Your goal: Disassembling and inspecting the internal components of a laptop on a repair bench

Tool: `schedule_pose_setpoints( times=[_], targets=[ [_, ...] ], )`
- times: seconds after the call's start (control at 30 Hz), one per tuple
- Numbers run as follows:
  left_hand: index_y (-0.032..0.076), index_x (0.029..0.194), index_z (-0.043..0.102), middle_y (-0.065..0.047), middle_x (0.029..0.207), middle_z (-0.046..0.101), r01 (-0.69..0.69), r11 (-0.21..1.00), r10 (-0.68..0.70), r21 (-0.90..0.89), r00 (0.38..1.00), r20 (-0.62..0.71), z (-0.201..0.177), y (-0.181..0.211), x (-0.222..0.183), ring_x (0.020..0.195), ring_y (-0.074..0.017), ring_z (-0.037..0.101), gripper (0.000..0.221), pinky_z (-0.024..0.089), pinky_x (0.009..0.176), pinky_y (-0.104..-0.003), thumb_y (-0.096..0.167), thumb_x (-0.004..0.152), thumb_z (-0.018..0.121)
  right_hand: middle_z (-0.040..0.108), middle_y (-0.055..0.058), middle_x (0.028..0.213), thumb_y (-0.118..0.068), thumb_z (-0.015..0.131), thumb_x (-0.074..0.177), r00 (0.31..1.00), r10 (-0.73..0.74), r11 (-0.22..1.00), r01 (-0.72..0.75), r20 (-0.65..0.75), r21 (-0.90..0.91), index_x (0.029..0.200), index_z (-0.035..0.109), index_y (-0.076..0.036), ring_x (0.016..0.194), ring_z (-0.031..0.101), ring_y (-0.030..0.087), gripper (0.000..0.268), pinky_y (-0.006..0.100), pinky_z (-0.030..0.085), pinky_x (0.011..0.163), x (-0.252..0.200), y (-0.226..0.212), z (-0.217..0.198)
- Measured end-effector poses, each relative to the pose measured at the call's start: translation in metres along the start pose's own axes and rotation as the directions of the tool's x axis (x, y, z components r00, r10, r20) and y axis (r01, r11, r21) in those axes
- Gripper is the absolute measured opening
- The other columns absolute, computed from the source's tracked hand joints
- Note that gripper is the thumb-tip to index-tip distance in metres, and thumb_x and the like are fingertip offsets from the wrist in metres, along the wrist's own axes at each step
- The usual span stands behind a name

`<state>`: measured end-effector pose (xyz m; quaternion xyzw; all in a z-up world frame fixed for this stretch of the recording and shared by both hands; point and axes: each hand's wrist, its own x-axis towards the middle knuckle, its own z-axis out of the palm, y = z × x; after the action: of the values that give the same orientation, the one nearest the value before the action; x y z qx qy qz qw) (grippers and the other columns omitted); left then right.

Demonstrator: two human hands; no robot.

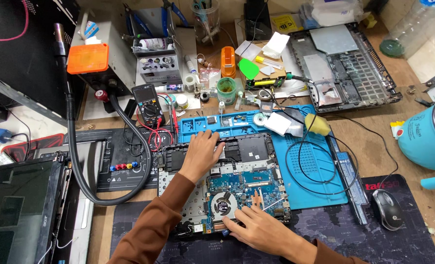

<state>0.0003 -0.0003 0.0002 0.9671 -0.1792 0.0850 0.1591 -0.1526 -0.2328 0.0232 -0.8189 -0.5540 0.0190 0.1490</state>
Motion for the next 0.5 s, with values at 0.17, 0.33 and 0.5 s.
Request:
schedule_pose_setpoints(
  times=[0.17, 0.33, 0.5],
  targets=[
    [0.008, 0.101, 0.061, -0.010, 0.097, 0.062, 0.022, 1.000, -0.023, 0.018, 1.000, 0.020, 0.001, 0.001, 0.003, 0.084, -0.0290, 0.055, 0.027, 0.042, 0.073, -0.044, 0.034, 0.104, 0.055, 0.057, 0.013, 0.104, -0.021, 0.069, 0.103, 0.999, -0.013, 0.999, 0.012, -0.029, -0.043, 0.136, 0.055, -0.001, 0.087, 0.055, 0.026, 0.041, 0.040, 0.049, 0.075, -0.001, -0.004, -0.001],
    [0.008, 0.103, 0.063, -0.011, 0.098, 0.064, 0.028, 0.999, -0.028, 0.029, 0.999, 0.015, 0.003, 0.001, 0.005, 0.085, -0.0309, 0.057, 0.028, 0.043, 0.074, -0.046, 0.034, 0.105, 0.053, 0.059, 0.017, 0.106, -0.008, 0.060, 0.103, 1.000, 0.006, 0.999, -0.005, 0.014, -0.053, 0.140, 0.054, 0.002, 0.088, 0.058, 0.028, 0.039, 0.042, 0.050, 0.073, -0.005, -0.009, 0.000],
    [0.009, 0.097, 0.060, -0.008, 0.095, 0.061, 0.010, 1.000, -0.010, 0.004, 1.000, -0.015, 0.004, 0.000, 0.000, 0.083, -0.0287, 0.055, 0.024, 0.041, 0.073, -0.044, 0.032, 0.103, 0.056, 0.058, 0.019, 0.107, 0.002, 0.053, 0.101, 0.997, 0.026, 0.991, -0.015, 0.077, -0.130, 0.145, 0.050, 0.003, 0.088, 0.059, 0.029, 0.044, 0.043, 0.052, 0.073, -0.005, -0.014, -0.005]
  ],
)
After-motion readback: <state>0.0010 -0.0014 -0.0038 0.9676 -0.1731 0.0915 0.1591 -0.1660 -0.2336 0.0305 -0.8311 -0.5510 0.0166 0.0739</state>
